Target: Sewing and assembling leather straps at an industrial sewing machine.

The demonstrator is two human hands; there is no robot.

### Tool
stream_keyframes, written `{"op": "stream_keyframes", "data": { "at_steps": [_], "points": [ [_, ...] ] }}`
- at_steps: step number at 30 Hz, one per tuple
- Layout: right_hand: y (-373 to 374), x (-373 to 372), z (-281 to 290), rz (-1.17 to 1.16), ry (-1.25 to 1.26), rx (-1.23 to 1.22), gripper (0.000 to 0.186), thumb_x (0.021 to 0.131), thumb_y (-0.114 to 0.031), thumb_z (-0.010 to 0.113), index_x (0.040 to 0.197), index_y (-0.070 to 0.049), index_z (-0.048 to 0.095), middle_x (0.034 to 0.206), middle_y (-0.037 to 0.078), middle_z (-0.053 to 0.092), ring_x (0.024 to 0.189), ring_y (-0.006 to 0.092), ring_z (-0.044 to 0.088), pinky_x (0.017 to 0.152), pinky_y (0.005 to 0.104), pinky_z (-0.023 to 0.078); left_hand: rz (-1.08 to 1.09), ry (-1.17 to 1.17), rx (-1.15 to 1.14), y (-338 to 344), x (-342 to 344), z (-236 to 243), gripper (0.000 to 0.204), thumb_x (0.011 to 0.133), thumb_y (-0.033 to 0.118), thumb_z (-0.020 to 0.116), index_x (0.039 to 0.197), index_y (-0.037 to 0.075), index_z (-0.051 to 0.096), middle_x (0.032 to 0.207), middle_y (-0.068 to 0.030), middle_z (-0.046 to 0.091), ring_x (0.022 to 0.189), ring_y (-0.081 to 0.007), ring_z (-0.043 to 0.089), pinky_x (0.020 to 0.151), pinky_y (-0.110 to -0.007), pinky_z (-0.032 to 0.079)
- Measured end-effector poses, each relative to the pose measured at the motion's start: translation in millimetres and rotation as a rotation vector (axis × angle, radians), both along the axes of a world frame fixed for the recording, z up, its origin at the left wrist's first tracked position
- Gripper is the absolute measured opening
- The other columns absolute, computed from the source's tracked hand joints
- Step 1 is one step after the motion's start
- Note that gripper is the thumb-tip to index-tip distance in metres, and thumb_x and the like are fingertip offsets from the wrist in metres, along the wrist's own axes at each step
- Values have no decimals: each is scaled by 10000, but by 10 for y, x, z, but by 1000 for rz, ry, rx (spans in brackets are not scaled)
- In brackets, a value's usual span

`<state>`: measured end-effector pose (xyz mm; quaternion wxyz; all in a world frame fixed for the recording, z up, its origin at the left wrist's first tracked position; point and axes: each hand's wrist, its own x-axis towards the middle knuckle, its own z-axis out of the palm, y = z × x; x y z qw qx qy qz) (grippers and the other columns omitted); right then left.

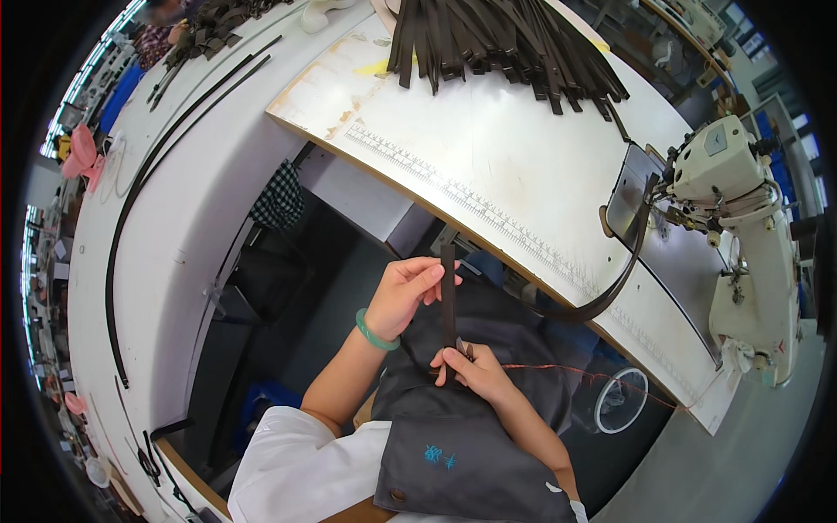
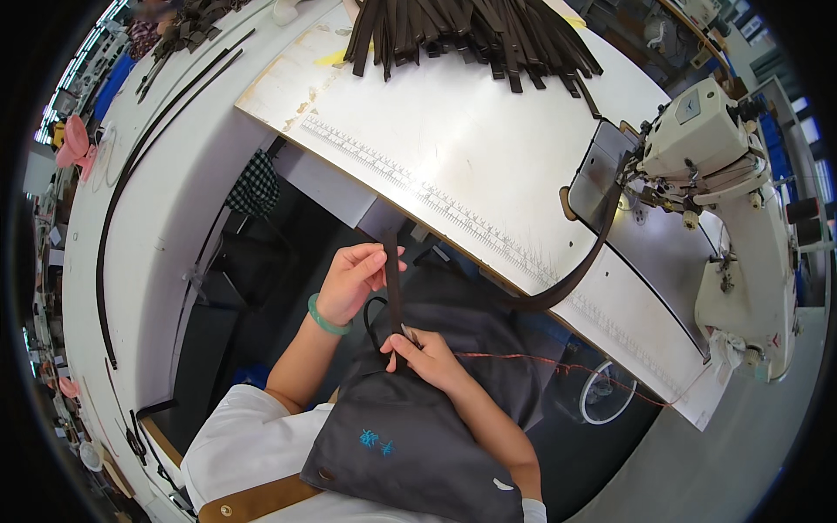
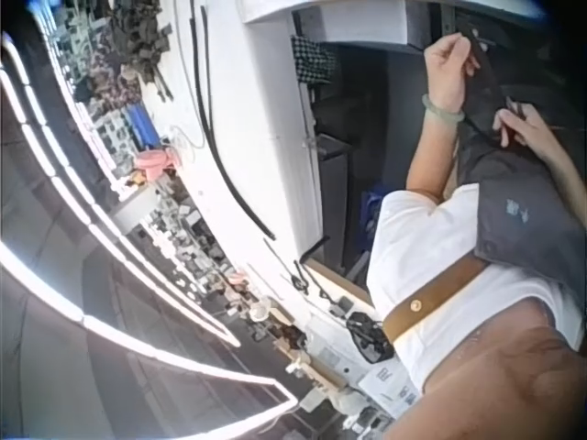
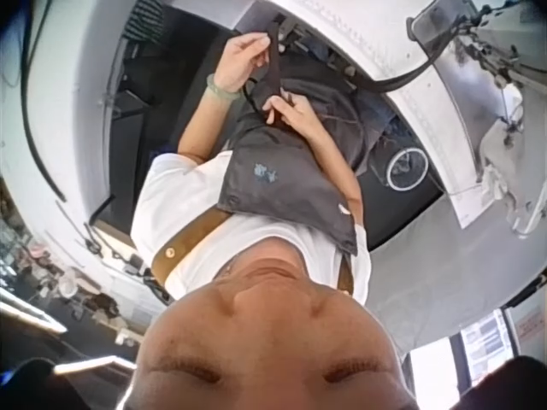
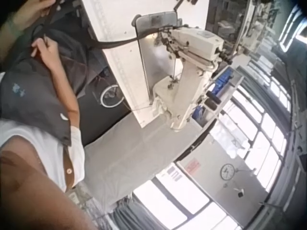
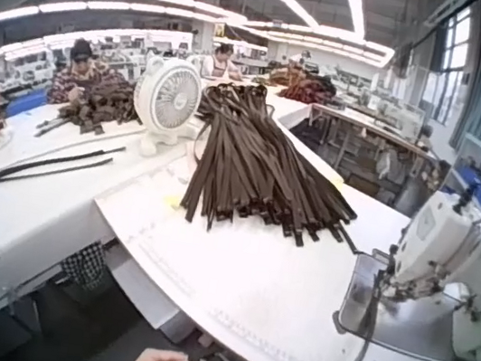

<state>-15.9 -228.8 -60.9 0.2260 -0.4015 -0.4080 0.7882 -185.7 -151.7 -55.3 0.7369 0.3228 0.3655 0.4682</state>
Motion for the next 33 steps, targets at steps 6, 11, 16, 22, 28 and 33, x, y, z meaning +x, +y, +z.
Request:
{"op": "stream_keyframes", "data": {
  "at_steps": [6, 11, 16, 22, 28, 33],
  "points": [
    [0, -32, -1, -29, 28, 3, 282, 909, -285, 468, 867, -29, 579, 664, -8, 590, 585, 26, 484, 518, 178, 353, -208, -202, -35, -39, -21, -54, 249, 849, 159, 568, 1042, 3, 593, 857, -61, 629, 611, -49, 504, 543, -161, 381],
    [-5, -107, -14, -386, -157, 424, 175, 798, -88, 633, 937, -6, 565, 739, 5, 586, 531, 26, 441, 511, 169, 381, -58, -176, 143, -142, 42, 138, 124, 766, 39, 646, 876, -1, 605, 751, -18, 557, 568, -34, 486, 471, -154, 362],
    [33, -150, -110, -377, -109, 704, 154, 822, -89, 603, 943, 0, 567, 763, 14, 619, 510, 14, 416, 461, 169, 364, 72, 161, 141, -122, 131, 294, 117, 791, 45, 621, 895, -9, 618, 721, -12, 554, 502, -29, 463, 436, -146, 348],
    [-26, -70, -166, -308, 8, 246, 197, 896, -171, 506, 951, 2, 582, 848, 33, 650, 506, 16, 417, 464, 165, 358, 84, 80, 40, -114, 162, 166, 222, 800, 34, 611, 1019, -1, 605, 748, 13, 538, 562, -27, 461, 486, -147, 371],
    [-21, -65, -147, -289, -11, 226, 199, 898, -181, 502, 950, -8, 585, 824, 20, 648, 503, 12, 414, 454, 166, 343, 111, 118, 150, -134, 173, 161, 283, 783, 13, 615, 1063, -10, 586, 791, 16, 502, 631, -37, 463, 529, -160, 376],
    [-19, -55, -157, -290, -14, 250, 203, 900, -187, 499, 942, -9, 588, 820, 19, 647, 493, 10, 407, 449, 169, 341, 84, 90, 213, -133, 166, 144, 283, 775, 0, 616, 1057, -11, 589, 806, 9, 489, 651, -45, 467, 549, -163, 390]
  ]
}}
